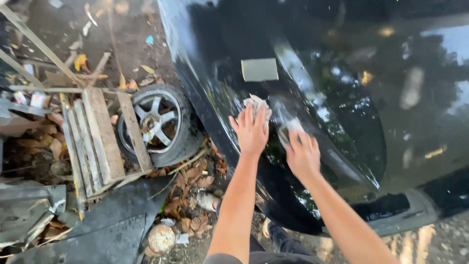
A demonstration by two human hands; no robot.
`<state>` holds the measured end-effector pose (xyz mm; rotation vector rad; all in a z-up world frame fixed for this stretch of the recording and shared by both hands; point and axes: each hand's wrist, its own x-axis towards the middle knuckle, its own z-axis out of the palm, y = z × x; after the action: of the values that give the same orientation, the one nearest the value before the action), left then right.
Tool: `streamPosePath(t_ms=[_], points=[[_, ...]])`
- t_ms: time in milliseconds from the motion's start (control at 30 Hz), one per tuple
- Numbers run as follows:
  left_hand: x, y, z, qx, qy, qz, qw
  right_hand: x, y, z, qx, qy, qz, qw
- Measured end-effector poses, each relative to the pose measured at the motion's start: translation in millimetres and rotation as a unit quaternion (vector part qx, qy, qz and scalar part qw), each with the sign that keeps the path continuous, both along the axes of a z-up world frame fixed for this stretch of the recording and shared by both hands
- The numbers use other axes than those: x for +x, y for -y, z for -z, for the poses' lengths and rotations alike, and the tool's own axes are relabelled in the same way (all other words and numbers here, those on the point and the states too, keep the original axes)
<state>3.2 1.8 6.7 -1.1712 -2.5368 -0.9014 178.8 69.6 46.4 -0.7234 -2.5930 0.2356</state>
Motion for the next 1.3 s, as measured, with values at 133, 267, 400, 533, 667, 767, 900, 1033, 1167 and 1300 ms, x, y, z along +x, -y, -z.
streamPosePath(t_ms=[133,267,400,533,667,767,900,1033,1167,1300], points=[[-1.0,1.8,5.7,0.005,-0.017,0.010,1.000,-15.2,-10.0,-9.7,-0.066,0.036,0.023,0.997],[-3.6,-3.4,2.8,0.002,-0.011,-0.001,1.000,55.6,25.6,0.3,-0.070,0.041,0.028,0.996],[2.3,-9.7,7.7,0.002,-0.030,-0.005,1.000,5.5,-2.0,2.0,-0.044,0.023,0.027,0.998],[3.5,-0.3,11.1,0.001,-0.020,-0.005,1.000,-34.2,-15.7,-11.5,-0.059,0.023,0.016,0.998],[-1.5,-1.8,11.9,0.011,-0.025,-0.004,1.000,42.9,13.4,2.0,-0.035,0.040,0.000,0.999],[3.5,-7.8,8.4,-0.021,-0.032,-0.012,0.999,42.5,4.5,10.8,-0.021,0.021,-0.007,1.000],[5.8,-4.4,7.8,-0.028,-0.029,-0.011,0.999,-16.5,-23.3,-8.1,-0.054,0.033,0.007,0.998],[-5.0,-5.5,7.9,-0.017,-0.029,0.002,0.999,13.6,-8.8,-5.6,-0.041,-0.017,-0.022,0.999],[0.9,-4.9,13.7,-0.026,-0.031,-0.003,0.999,61.4,18.3,6.2,-0.023,-0.001,-0.019,1.000],[6.8,-9.9,20.7,-0.018,-0.053,-0.011,0.998,4.5,-18.0,5.1,-0.037,-0.007,0.014,0.999]])
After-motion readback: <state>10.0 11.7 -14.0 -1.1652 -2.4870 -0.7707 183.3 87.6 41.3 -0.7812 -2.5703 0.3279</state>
